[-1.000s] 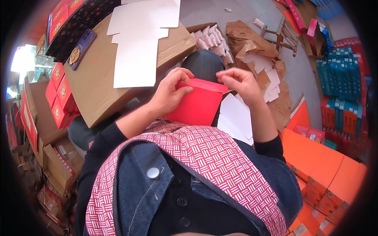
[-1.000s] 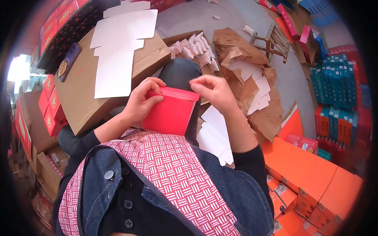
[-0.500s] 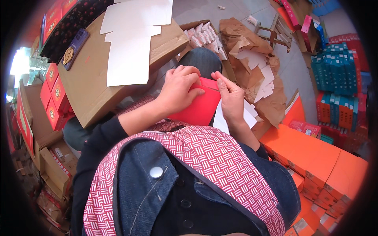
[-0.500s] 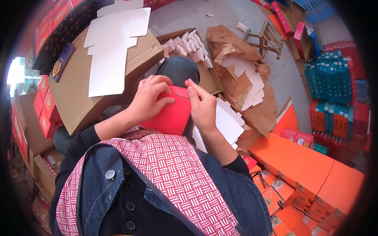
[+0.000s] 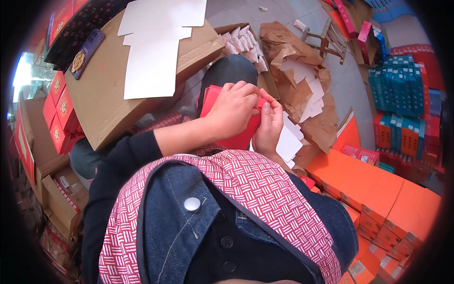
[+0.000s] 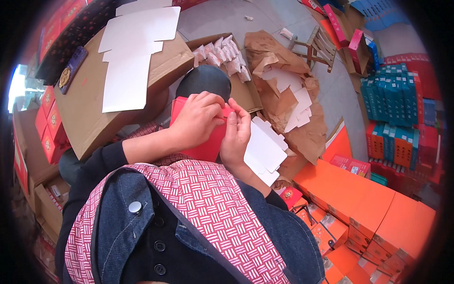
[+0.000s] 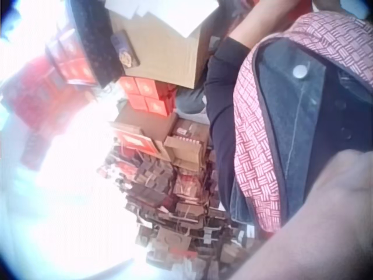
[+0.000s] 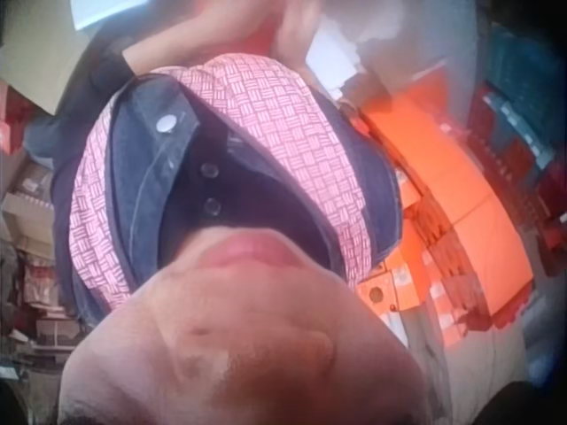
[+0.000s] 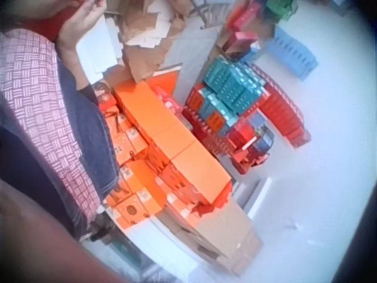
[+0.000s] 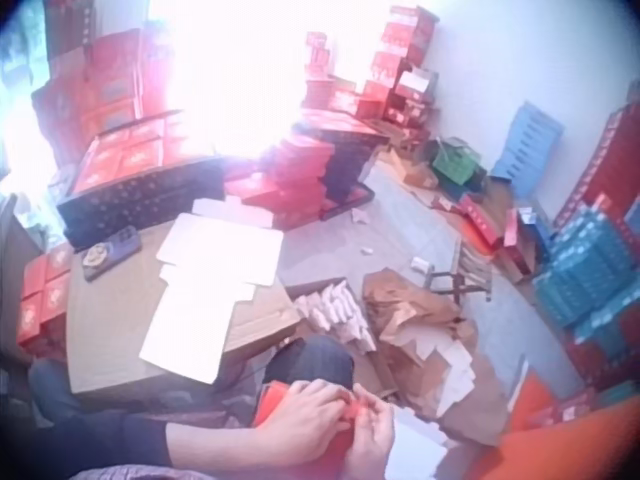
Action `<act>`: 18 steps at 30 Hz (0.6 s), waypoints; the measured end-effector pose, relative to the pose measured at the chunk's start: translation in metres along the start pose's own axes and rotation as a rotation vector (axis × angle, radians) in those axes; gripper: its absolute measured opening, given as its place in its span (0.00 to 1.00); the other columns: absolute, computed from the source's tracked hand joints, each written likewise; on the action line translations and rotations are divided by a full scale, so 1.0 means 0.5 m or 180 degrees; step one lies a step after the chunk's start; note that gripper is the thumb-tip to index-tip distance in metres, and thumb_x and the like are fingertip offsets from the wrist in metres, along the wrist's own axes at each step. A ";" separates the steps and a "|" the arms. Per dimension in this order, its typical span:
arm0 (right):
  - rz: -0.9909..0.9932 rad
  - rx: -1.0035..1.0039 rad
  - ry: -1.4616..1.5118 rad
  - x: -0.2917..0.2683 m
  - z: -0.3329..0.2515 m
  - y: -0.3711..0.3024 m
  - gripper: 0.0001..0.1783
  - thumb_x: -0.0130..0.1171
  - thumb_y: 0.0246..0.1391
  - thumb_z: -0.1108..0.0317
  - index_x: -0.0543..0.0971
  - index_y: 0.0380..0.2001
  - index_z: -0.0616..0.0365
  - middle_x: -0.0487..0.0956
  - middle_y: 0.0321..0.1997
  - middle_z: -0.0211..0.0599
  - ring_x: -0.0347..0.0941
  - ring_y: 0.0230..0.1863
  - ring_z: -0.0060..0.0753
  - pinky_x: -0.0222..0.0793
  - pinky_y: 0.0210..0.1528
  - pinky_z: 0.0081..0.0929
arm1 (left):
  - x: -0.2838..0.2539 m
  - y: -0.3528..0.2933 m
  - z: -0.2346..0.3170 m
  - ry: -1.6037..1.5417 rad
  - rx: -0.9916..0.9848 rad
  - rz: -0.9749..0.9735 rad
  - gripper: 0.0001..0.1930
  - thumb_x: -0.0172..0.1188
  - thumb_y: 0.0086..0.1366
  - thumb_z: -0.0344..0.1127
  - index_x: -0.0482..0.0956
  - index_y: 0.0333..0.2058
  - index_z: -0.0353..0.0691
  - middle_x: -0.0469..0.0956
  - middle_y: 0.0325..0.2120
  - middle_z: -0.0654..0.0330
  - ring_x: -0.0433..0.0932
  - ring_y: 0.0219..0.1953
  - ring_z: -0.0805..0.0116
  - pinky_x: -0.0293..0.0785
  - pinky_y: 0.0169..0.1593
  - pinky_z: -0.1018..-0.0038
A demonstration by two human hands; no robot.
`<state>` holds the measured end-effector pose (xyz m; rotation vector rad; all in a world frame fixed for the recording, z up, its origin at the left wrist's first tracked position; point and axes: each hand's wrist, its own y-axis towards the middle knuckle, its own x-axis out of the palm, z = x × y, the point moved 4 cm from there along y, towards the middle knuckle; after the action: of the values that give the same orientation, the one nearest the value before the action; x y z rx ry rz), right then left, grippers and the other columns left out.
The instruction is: The person assembles small red boxes by folding red paper around white cardboard inserts. They repeatedly pick up a red sheet, wrap it around a white insert, fold the edges, and place the finished box into a stack.
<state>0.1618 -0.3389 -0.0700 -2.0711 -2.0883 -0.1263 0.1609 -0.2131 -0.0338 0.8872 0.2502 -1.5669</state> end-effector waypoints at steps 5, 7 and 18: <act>-0.0050 -0.0097 -0.0106 -0.009 0.011 -0.008 0.16 0.43 0.67 0.69 0.69 0.53 0.67 0.72 0.56 0.42 0.69 0.55 0.28 0.64 0.57 0.23 | -0.003 0.000 0.001 0.0036 -0.0059 0.0066 0.06 0.61 0.52 0.29 0.75 0.29 0.37 0.72 0.39 0.59 0.69 0.46 0.60 0.62 0.49 0.67; -0.0088 -0.0252 -0.0344 -0.009 0.007 -0.010 0.16 0.44 0.66 0.70 0.70 0.53 0.66 0.72 0.56 0.42 0.69 0.55 0.28 0.64 0.57 0.23 | 0.001 0.000 0.000 -0.0006 0.0042 0.0119 0.06 0.61 0.52 0.29 0.75 0.29 0.37 0.72 0.39 0.59 0.69 0.46 0.60 0.62 0.48 0.66; -0.0597 -0.1113 -0.1025 -0.043 0.008 -0.008 0.15 0.52 0.62 0.74 0.71 0.51 0.65 0.73 0.56 0.44 0.70 0.55 0.32 0.66 0.57 0.27 | 0.011 0.006 -0.002 -0.0143 -0.0085 0.0009 0.05 0.60 0.52 0.29 0.73 0.27 0.37 0.72 0.37 0.58 0.69 0.44 0.59 0.63 0.47 0.66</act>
<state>0.1574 -0.3594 -0.0777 -2.2008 -2.6179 -0.2113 0.1645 -0.2172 -0.0371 0.8305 0.2372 -1.5755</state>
